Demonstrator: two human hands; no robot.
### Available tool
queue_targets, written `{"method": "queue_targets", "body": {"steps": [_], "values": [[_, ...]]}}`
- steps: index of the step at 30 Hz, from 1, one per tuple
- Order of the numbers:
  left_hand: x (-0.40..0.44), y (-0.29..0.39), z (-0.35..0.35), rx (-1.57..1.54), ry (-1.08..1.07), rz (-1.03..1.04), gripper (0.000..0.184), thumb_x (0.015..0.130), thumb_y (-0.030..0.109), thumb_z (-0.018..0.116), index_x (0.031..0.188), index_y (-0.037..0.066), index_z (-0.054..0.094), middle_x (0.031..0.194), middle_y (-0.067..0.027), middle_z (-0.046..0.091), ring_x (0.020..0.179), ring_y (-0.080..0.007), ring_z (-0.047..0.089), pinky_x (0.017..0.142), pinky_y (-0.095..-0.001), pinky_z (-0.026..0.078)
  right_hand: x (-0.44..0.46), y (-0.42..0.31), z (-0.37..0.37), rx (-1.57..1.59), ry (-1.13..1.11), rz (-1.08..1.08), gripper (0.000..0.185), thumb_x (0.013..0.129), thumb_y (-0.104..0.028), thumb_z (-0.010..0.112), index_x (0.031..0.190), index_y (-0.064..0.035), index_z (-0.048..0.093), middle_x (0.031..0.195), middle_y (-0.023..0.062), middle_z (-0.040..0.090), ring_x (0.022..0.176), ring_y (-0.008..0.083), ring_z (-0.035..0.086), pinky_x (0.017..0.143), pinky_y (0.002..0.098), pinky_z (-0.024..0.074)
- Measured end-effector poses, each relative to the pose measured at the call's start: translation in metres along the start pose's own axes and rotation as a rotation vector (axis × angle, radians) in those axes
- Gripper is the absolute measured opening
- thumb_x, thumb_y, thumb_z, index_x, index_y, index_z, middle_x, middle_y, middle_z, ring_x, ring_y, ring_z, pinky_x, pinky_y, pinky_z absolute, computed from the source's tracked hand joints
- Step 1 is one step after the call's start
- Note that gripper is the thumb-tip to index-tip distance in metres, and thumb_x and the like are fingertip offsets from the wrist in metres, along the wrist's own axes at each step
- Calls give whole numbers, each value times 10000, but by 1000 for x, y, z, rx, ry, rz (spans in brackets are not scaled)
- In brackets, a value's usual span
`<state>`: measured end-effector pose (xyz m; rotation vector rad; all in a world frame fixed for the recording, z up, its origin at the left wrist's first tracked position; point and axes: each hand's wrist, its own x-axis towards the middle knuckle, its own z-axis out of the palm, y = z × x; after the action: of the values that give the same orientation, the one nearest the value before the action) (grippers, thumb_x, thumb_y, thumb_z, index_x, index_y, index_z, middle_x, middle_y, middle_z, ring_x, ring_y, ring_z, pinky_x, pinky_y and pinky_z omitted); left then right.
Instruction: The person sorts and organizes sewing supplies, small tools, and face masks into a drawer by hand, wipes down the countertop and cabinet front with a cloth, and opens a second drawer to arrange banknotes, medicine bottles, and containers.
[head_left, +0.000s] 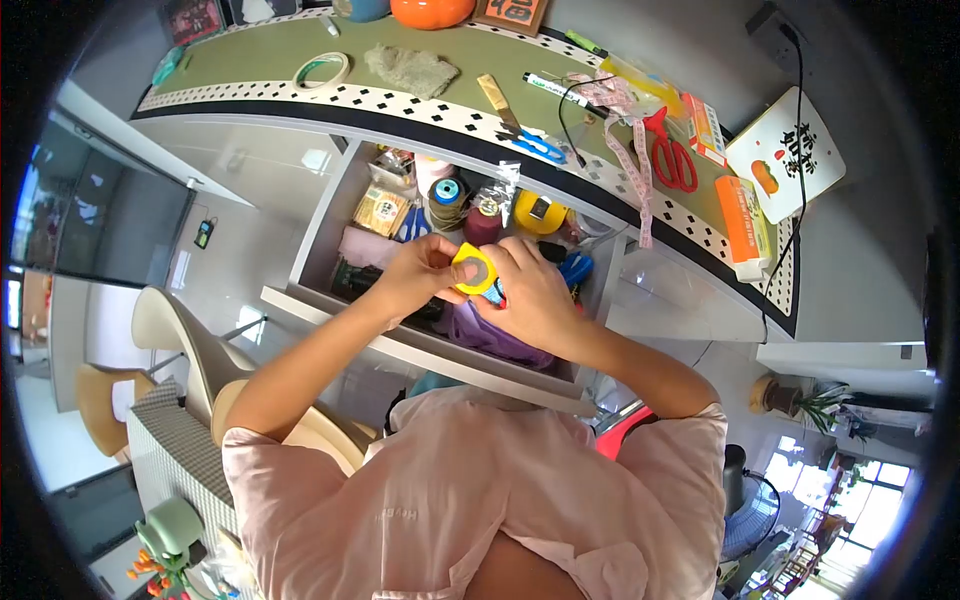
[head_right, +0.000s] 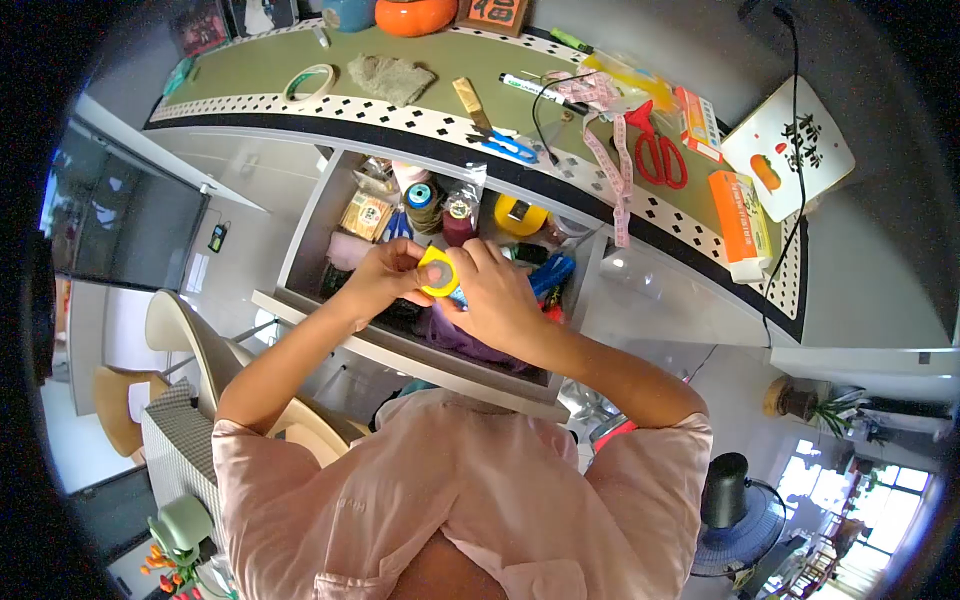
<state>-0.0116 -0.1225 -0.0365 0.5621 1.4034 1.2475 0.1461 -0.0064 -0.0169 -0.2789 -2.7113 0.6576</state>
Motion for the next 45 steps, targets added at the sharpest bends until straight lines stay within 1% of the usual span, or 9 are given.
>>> {"method": "queue_targets", "body": {"steps": [7,13,18,21,24,31,35,41,45], "values": [[16,-18,-15,61,-139,-55,335,839,151,699,1020,-75,531,892,-116,617,780,-165,637,662,-271,591,-5,4,23,-13,-48,41,466,680,-215,741,1048,-14,537,969,144,522,940,312,542,755,404,487],[7,-16,-40,229,-200,-90,348,894,89,611,1189,-63,507,985,-122,614,896,-176,621,793,-295,552,2,2,23,-68,-108,75,462,668,-226,737,1024,5,556,954,151,526,956,317,532,776,393,496],[10,-16,-14,619,-261,106,384,893,40,553,1266,-15,483,1132,-147,594,998,-209,612,857,-318,505,-9,39,3,-290,3,230,474,686,-249,736,1023,26,546,1004,145,501,982,304,546,727,362,530],[26,-18,20,838,-288,243,467,889,60,508,1339,-8,405,1334,-218,468,1179,-305,531,964,-366,437,-7,58,7,-406,1,340,444,712,-256,711,1005,34,547,988,151,513,840,299,624,625,353,545],[48,-29,47,856,-197,522,551,824,55,509,1341,-66,359,1302,-309,449,1193,-393,479,1006,-426,383,-1,73,24,-532,-45,394,409,731,-229,678,1011,42,554,975,160,537,706,281,656,560,347,547],[90,-42,67,825,-88,363,672,781,46,499,1378,-128,243,1431,-325,261,1363,-424,220,1128,-388,224,-9,75,32,-632,-49,352,434,762,-106,582,1151,75,513,987,170,562,723,270,654,565,338,548],[90,-38,73,909,-70,350,692,791,49,533,1394,-117,237,1463,-300,221,1408,-357,148,1149,-377,160,-26,65,19,-478,-131,305,487,743,-77,595,1196,71,493,1066,173,537,849,279,640,623,341,548],[108,-40,78,877,-66,358,684,741,-5,499,1376,-118,274,1454,-300,245,1403,-364,161,1148,-376,167,-30,70,13,-442,-86,315,504,734,-72,606,1199,82,489,1217,206,493,920,312,624,673,373,547],[118,-49,81,1042,-29,384,692,788,124,550,1370,-127,272,1448,-321,229,1366,-402,237,1135,-394,212,-31,71,11,-427,-67,329,498,732,-64,599,1191,94,489,1251,221,489,877,321,637,687,377,547]]}}
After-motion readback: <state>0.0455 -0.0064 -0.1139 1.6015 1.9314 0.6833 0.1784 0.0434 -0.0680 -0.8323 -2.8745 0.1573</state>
